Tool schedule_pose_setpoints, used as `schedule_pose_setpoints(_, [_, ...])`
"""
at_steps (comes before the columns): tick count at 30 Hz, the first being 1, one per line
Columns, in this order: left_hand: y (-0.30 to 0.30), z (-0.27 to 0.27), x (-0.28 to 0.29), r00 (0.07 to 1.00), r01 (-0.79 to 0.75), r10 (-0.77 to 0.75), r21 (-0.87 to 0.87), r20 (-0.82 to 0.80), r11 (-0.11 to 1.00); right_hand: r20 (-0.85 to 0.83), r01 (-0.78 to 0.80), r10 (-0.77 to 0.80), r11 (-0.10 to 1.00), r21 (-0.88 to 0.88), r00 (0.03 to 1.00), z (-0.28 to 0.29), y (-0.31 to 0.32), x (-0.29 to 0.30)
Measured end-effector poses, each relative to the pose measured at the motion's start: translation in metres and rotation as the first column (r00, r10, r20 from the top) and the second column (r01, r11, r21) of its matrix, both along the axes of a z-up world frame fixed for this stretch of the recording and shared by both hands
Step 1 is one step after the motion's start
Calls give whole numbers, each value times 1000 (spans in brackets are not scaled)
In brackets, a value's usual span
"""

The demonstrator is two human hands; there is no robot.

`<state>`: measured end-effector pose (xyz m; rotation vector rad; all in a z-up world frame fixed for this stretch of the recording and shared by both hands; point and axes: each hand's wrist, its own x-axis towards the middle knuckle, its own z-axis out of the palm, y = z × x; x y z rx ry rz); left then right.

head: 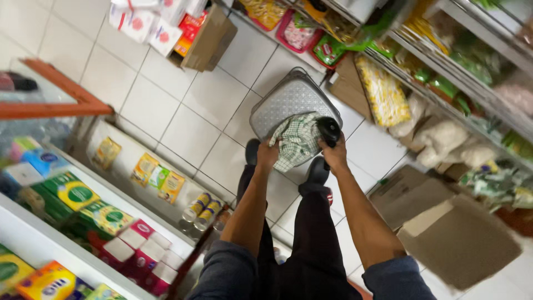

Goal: The person scans several food packets with a handheld scanner, places them into a cardboard box, and then uses a spray bottle and a cloth to wipe down a retail shelf.

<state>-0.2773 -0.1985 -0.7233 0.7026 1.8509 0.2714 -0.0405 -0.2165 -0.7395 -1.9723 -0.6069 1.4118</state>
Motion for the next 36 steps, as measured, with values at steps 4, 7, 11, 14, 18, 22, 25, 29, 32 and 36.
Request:
schedule_pose_setpoints(4, [15,-6,-10,994,-1,31,290,-102,957,47,-117,116,993,20,992,16,42,-15])
schedule_pose_setpoints(7, [26,-17,-24,982,-43,109,385,-153,922,56,-193,192,981,23,980,11,73,-30])
schedule_pose_setpoints(11, [68,-15,-47,968,-146,220,447,-118,883,-74,-242,245,969,43,967,-9,129,-49])
schedule_pose_setpoints(14, [94,-7,-62,966,-175,241,444,-96,879,-77,-287,293,955,76,953,-14,165,-56])
schedule_pose_setpoints(18, [105,15,-61,931,-70,261,577,-256,813,26,-313,312,947,73,950,14,178,-65])
schedule_pose_setpoints(22, [93,33,-53,932,-363,327,377,156,852,-153,-269,286,956,120,946,55,168,-74])
schedule_pose_setpoints(25, [80,35,-47,917,-392,262,553,300,735,-274,-268,295,955,130,915,79,157,-95])
schedule_pose_setpoints(29, [72,59,-51,905,-381,162,582,393,718,-253,-326,404,897,298,879,102,153,-142])
schedule_pose_setpoints(32, [99,84,-90,840,-518,344,433,419,738,-224,-383,436,891,242,872,111,180,-175])
schedule_pose_setpoints(36, [162,115,-181,896,-436,269,585,354,683,-13,-468,486,847,251,874,130,241,-241])
